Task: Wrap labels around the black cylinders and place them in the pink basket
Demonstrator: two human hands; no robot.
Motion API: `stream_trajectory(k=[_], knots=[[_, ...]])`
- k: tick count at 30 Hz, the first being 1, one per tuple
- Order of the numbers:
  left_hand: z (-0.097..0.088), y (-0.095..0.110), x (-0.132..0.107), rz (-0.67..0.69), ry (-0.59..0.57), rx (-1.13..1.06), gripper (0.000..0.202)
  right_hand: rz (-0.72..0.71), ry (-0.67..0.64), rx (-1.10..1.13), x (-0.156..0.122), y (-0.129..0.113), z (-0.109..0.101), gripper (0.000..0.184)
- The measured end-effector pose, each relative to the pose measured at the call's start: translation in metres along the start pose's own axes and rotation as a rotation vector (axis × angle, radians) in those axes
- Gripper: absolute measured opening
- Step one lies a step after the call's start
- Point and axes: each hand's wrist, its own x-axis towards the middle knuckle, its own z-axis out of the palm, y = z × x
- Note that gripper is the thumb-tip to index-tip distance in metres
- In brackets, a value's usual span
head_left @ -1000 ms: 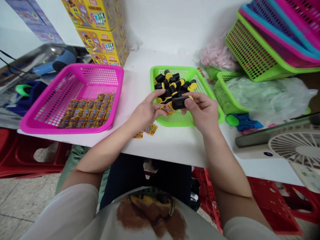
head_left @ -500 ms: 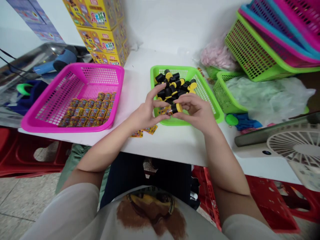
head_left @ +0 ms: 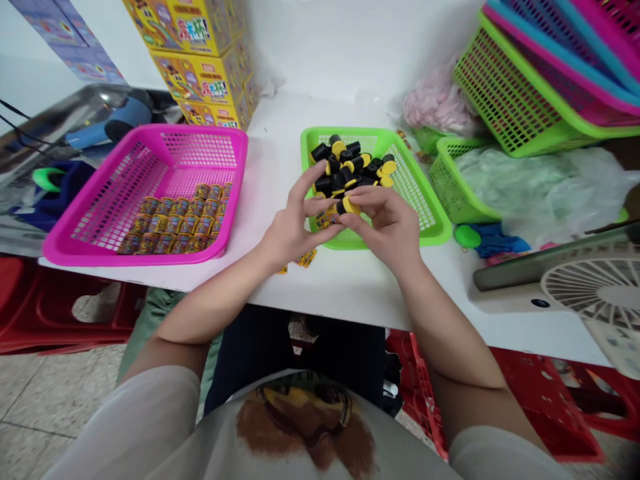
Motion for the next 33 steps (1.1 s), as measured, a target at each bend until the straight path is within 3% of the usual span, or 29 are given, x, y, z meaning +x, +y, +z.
stream_trajectory(k=[3,7,10,13,16,19,24,27,30,33], knots=[[0.0,0.008,0.002,-0.018,0.053,-0.144,0.097,-0.124,-0.095,-0.15,-0.001,-0.004,-0.001,0.041],[0.0,0.013,0.007,-0.138,-0.013,-0.374,0.105,-0.209,-0.195,-0.342,-0.004,-0.006,-0.001,0.049],[0.0,0.012,0.007,-0.171,-0.121,-0.572,0.116,-0.237,-0.146,-0.565,-0.012,-0.003,0.006,0.05],[-0.001,0.01,0.005,-0.144,-0.299,-0.689,0.103,-0.368,-0.061,-0.71,-0.021,0.002,0.015,0.049],[-0.002,0.008,0.002,-0.093,-0.434,-0.748,0.093,-0.611,0.063,-0.674,-0.025,0.004,0.023,0.059],[-0.002,0.006,0.0,-0.043,-0.477,-0.745,0.1,-0.782,0.112,-0.57,-0.024,0.0,0.029,0.067],[0.001,0.004,-0.006,0.017,-0.406,-0.676,0.103,-0.767,0.122,-0.493,-0.024,-0.008,0.035,0.066],[-0.001,0.003,-0.008,-0.007,-0.399,-0.718,0.108,-0.8,0.188,-0.528,-0.026,-0.01,0.037,0.053],[-0.006,0.0,-0.006,-0.006,-0.504,-0.732,0.112,-0.811,0.212,-0.609,-0.029,-0.011,0.038,0.04],[-0.01,0.001,-0.004,0.084,-0.585,-0.744,0.102,-0.787,0.229,-0.689,-0.032,-0.01,0.034,0.033]])
